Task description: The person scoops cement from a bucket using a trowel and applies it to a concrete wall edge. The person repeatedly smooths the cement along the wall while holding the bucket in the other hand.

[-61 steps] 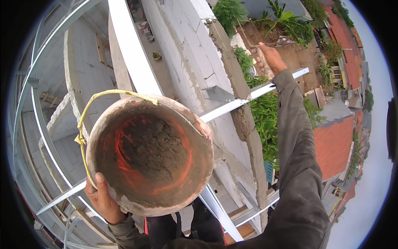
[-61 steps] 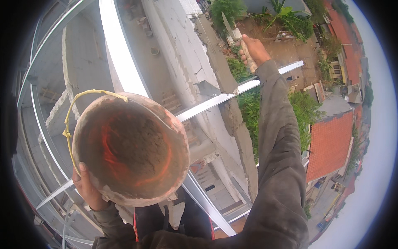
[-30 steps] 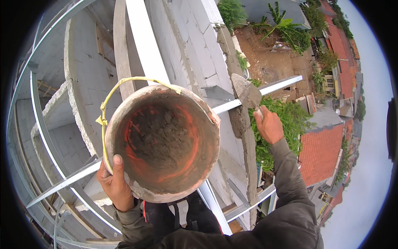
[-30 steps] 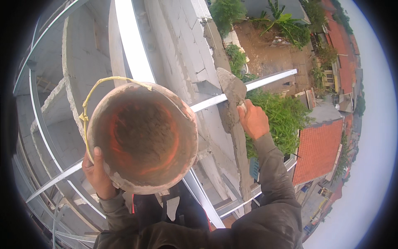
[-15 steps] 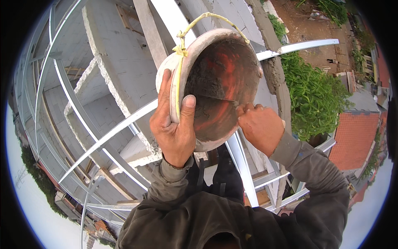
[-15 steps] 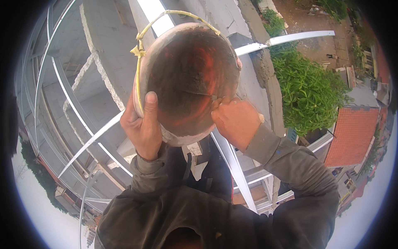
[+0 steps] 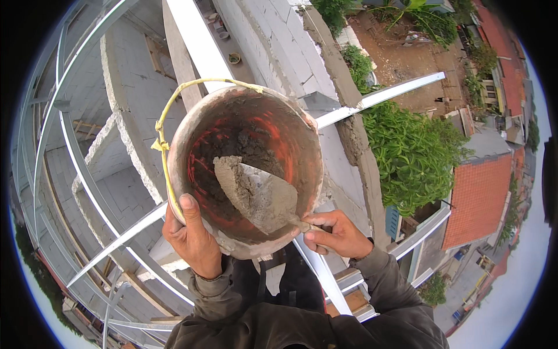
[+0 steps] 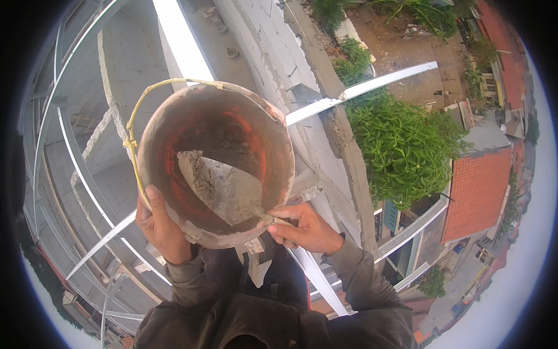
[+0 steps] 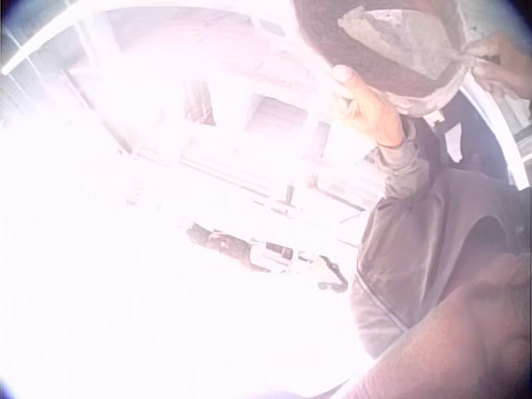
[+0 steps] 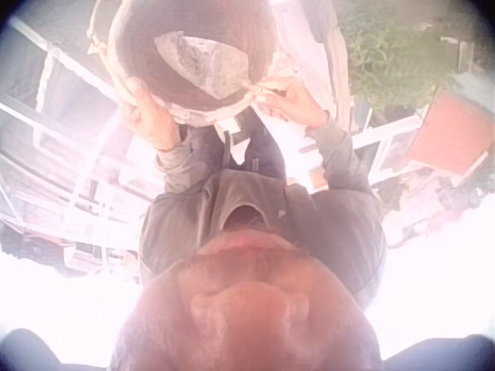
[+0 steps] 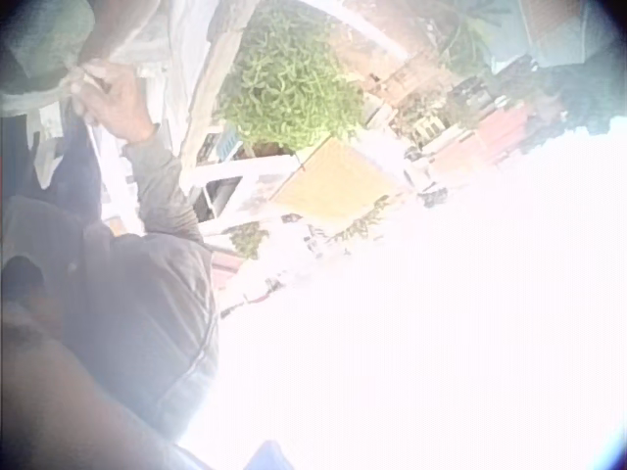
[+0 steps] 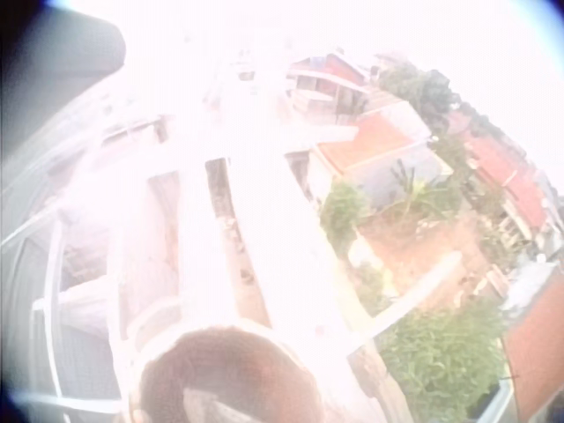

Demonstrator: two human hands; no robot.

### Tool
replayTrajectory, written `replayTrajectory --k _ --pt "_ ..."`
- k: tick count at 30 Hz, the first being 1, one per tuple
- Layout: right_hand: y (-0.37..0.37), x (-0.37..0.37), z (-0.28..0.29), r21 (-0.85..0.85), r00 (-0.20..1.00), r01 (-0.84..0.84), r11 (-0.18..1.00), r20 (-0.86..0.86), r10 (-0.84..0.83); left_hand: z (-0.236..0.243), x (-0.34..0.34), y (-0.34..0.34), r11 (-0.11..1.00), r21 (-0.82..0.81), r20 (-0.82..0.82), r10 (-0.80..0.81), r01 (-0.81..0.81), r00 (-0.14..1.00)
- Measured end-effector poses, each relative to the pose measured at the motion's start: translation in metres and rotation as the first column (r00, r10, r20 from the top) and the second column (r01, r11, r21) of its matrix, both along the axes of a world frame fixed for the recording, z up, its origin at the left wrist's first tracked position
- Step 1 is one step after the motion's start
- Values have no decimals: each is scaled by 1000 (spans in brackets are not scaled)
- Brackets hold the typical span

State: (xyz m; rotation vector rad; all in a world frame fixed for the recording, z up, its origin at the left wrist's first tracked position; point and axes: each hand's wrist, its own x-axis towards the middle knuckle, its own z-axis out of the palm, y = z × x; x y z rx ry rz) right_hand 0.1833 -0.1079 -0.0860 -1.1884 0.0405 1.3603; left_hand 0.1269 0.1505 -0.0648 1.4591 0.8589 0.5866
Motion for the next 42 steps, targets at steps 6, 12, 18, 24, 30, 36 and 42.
replayTrajectory --k 6,12,18,24,30,36,42 --pt "-10 90 7 -70 678 510 857 646 -351 0 -13 20 998 -43 -81 43 -47 996" --pt "-3 217 -113 -76 -66 761 645 979 194 -5 -15 23 996 -72 -65 39 -43 997" --pt "24 252 -146 -333 127 768 548 917 379 -4 -19 23 985 -107 -130 118 -133 984" --pt "24 340 -114 -396 500 511 763 859 111 -6 -23 27 995 -33 -157 90 -96 983" --pt "7 342 -168 -571 500 381 728 789 357 -3 -17 28 998 -32 -154 40 -46 987" --pt "-45 286 -174 -685 502 331 649 710 494 -3 -15 20 998 -25 -124 52 -56 991" --pt "-72 227 -162 -648 505 410 642 747 432 -4 -20 22 999 -33 -112 16 -20 994"
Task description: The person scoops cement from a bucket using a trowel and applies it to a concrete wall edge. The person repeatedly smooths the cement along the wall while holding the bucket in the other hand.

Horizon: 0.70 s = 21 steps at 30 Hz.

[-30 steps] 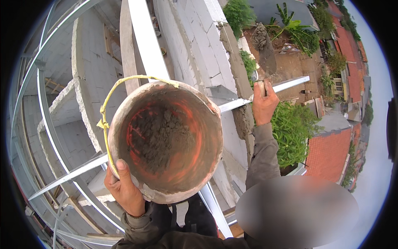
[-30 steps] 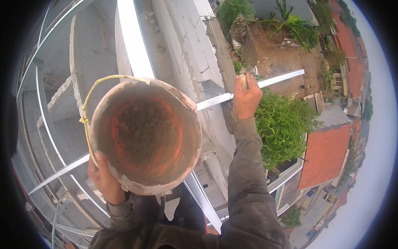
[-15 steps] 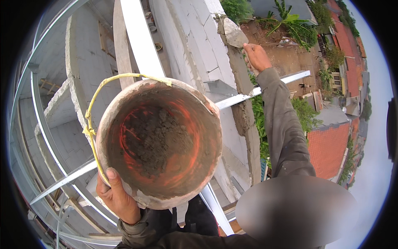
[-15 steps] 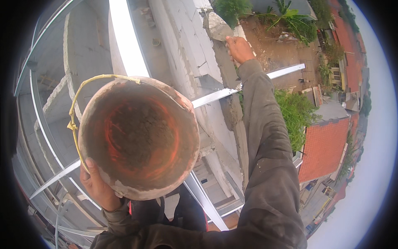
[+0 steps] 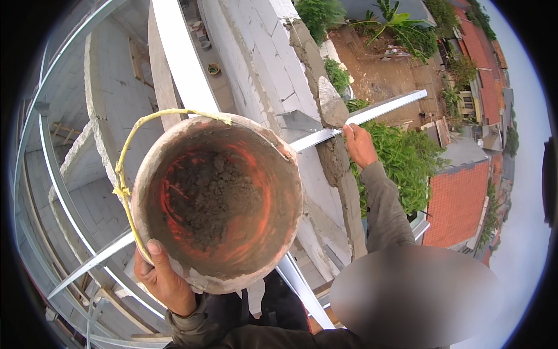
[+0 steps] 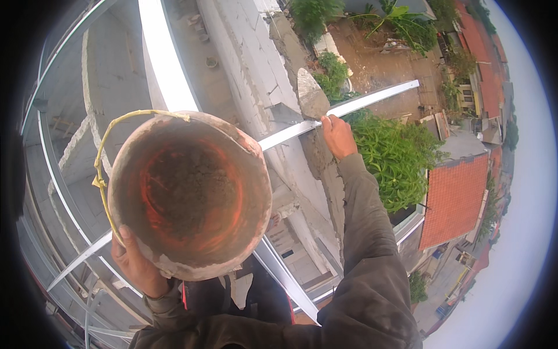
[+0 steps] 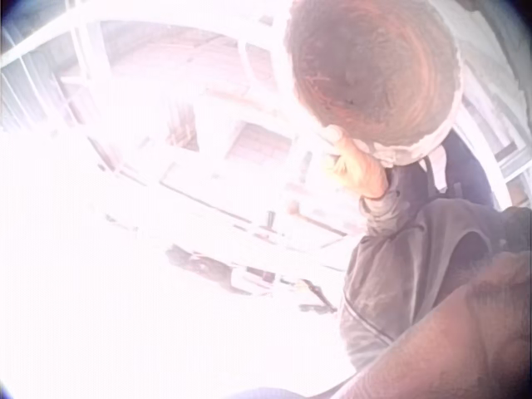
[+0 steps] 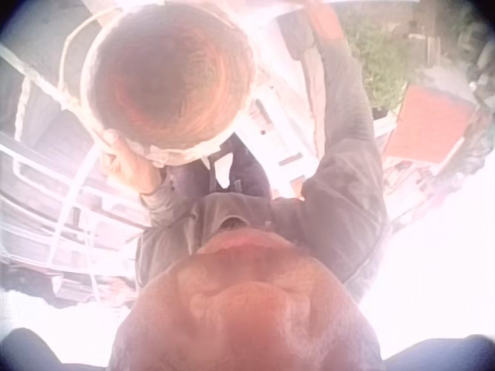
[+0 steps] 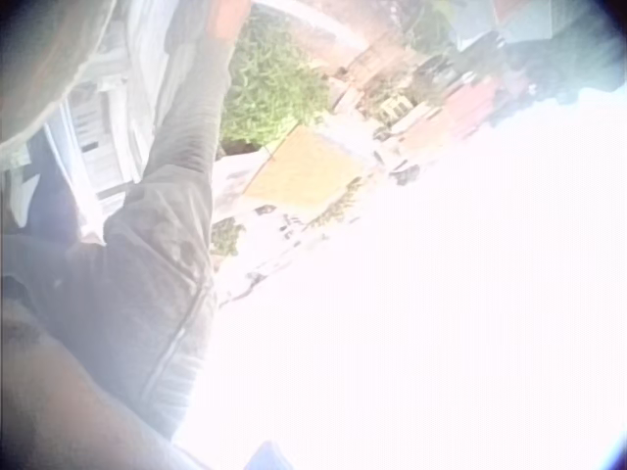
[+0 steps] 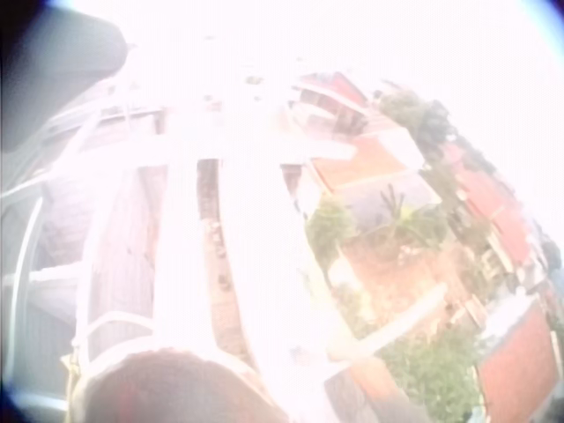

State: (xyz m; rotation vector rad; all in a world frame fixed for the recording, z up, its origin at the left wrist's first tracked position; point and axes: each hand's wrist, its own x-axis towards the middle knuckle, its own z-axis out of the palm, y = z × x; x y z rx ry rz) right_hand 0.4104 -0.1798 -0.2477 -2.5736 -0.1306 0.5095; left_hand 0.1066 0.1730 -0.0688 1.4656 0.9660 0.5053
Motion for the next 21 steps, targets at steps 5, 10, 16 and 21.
replayTrajectory --k 5,10,16,21 --pt "24 32 0 98 990 34 995 136 -47 -5 -12 7 999 7 -46 34 -34 998" --pt "62 168 -64 -231 752 -116 966 616 237 -17 -1 0 998 -41 29 47 -46 998" --pt "89 161 -37 -89 981 -140 986 122 151 -12 -15 4 983 -16 -31 183 -184 983" --pt "28 103 -17 -101 985 -168 981 21 171 -9 -7 6 997 -20 -11 79 -79 997"
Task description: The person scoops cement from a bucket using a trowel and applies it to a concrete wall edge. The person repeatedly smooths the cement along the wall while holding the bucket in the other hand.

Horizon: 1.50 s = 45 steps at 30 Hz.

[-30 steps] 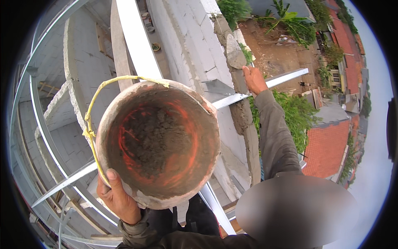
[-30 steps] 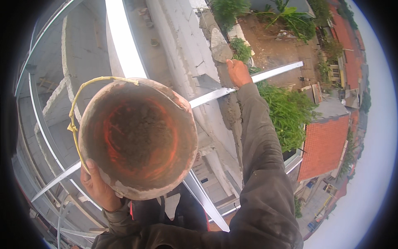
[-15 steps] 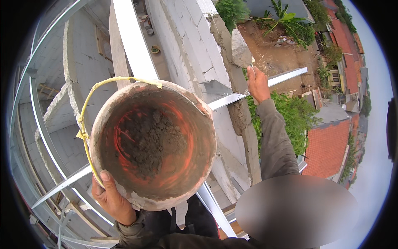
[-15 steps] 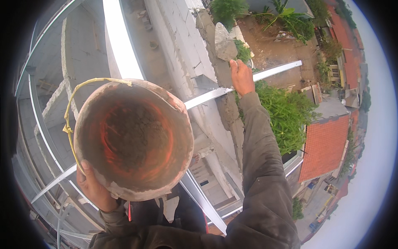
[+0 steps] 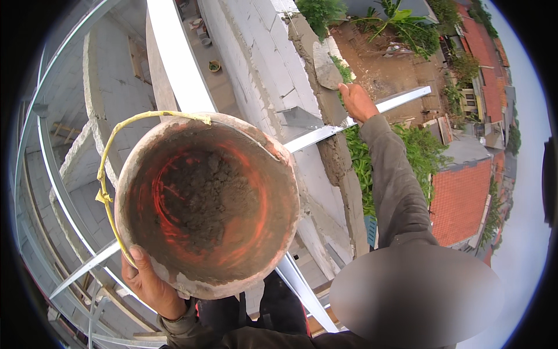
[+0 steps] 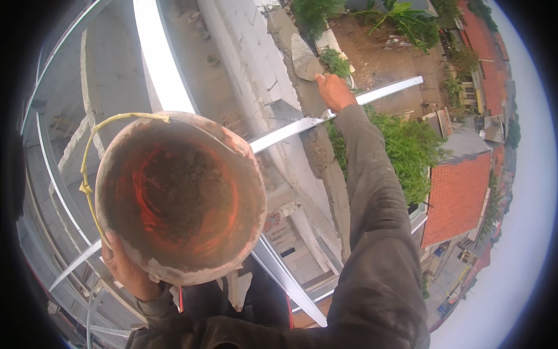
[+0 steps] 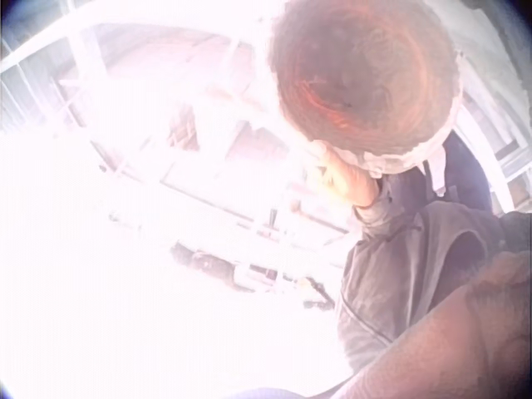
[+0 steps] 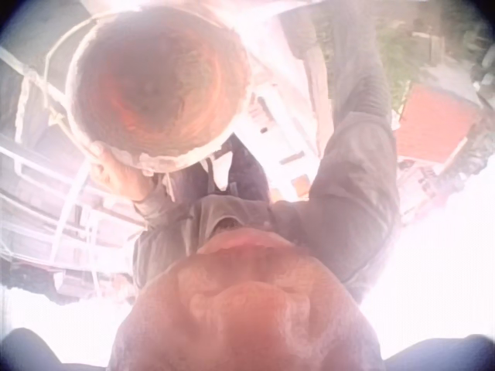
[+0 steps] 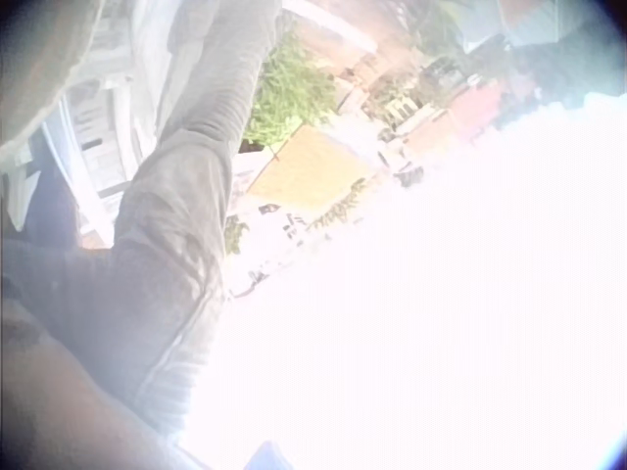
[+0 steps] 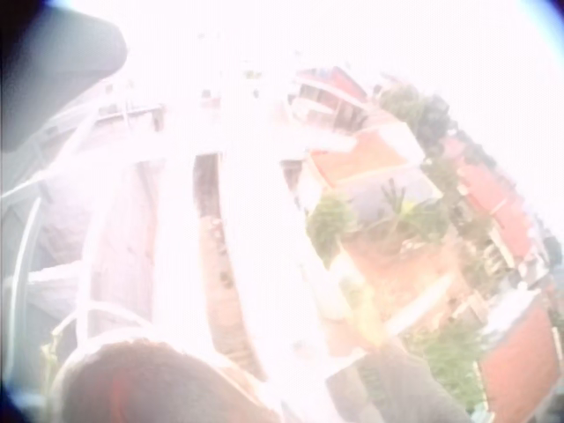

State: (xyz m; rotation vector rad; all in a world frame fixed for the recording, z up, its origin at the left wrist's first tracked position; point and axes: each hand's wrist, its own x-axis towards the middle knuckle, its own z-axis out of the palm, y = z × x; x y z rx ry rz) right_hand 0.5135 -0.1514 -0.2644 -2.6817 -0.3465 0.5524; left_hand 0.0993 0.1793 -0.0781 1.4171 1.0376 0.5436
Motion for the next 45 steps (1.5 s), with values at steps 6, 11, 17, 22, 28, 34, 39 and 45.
replayTrajectory --k 6,11,17,22,28,34,39,45 --pt "-33 -83 1 -87 998 13 996 66 -8 1 0 -2 997 28 -1 -70 70 998" --pt "-29 -111 19 70 987 29 997 158 -40 0 -7 1 998 46 -20 -40 41 999" --pt "29 -17 17 -48 982 40 998 185 -30 -4 -3 -2 1000 -19 43 -4 5 999" --pt "-21 -111 30 -274 1000 -13 962 6 16 -1 -15 11 998 -34 -80 -48 46 996" --pt "58 -24 115 -338 961 -150 929 171 217 3 5 9 999 -18 -21 -28 28 999" --pt "156 83 91 -648 911 -203 734 150 384 -2 -6 17 992 -42 -11 -122 122 992" --pt "100 -8 105 -728 927 -313 610 -95 362 -2 1 21 996 -81 7 -28 28 1000" --pt "26 -85 123 -663 914 -386 642 -182 362 -7 1 27 989 -150 -9 13 -14 1000"
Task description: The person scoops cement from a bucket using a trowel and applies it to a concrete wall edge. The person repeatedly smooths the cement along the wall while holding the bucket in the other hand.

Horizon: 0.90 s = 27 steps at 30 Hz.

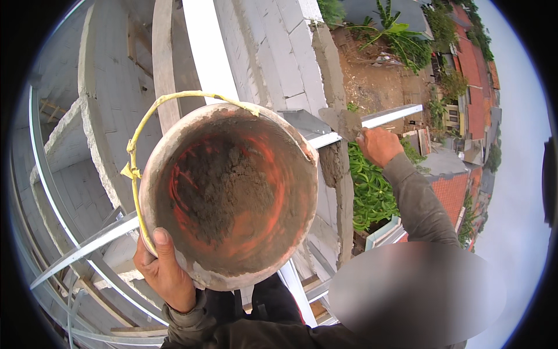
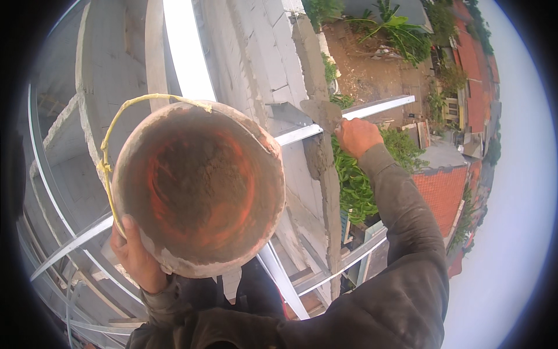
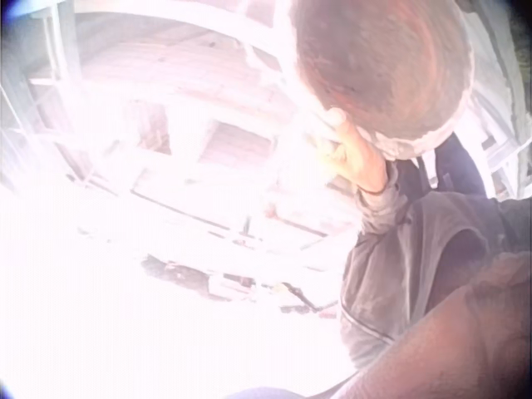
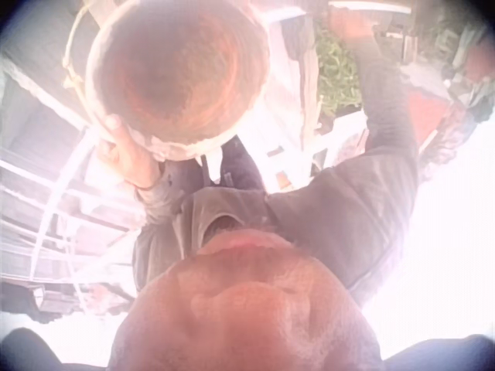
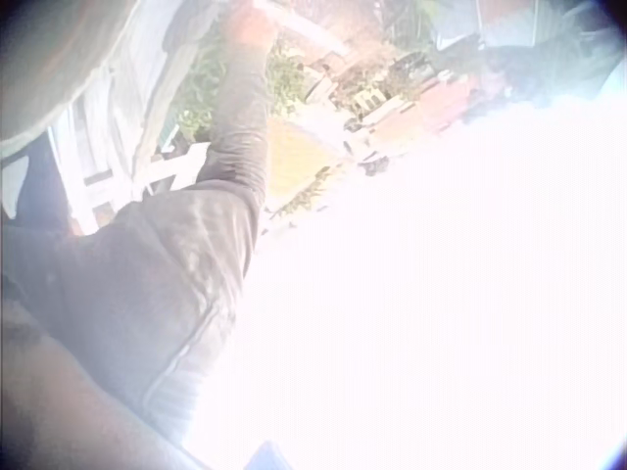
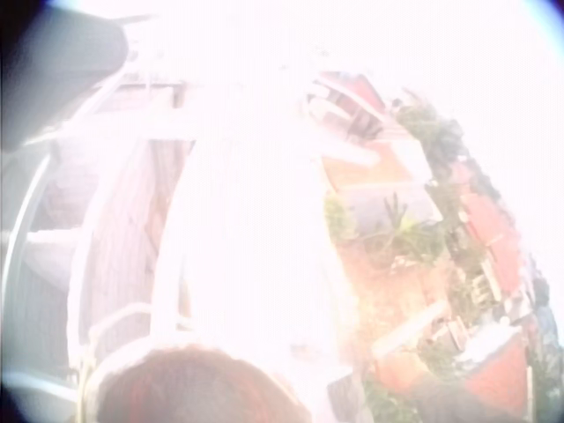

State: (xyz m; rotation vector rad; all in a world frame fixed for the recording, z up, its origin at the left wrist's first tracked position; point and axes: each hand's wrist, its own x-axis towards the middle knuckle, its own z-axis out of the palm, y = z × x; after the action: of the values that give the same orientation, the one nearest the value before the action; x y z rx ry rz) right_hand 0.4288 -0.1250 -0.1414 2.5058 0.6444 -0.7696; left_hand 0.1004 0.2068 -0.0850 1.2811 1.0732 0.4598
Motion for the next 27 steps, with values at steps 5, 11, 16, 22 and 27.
replayTrajectory --k 5,11,16,22,27 --pt "0 21 52 363 722 683 634 -465 -512 2 -4 3 999 28 11 -22 22 1000" --pt "22 201 10 619 761 646 446 -475 -442 2 -5 -3 996 34 -4 -77 77 997" --pt "61 231 -61 568 702 705 425 -469 -536 2 -2 -13 996 68 14 63 -64 998" --pt "-29 135 -51 364 563 826 429 -545 -621 -1 -11 -9 998 59 -13 0 0 1000" --pt "-79 28 -29 421 638 770 480 -464 -615 -1 -5 -12 995 79 -37 68 -65 997"
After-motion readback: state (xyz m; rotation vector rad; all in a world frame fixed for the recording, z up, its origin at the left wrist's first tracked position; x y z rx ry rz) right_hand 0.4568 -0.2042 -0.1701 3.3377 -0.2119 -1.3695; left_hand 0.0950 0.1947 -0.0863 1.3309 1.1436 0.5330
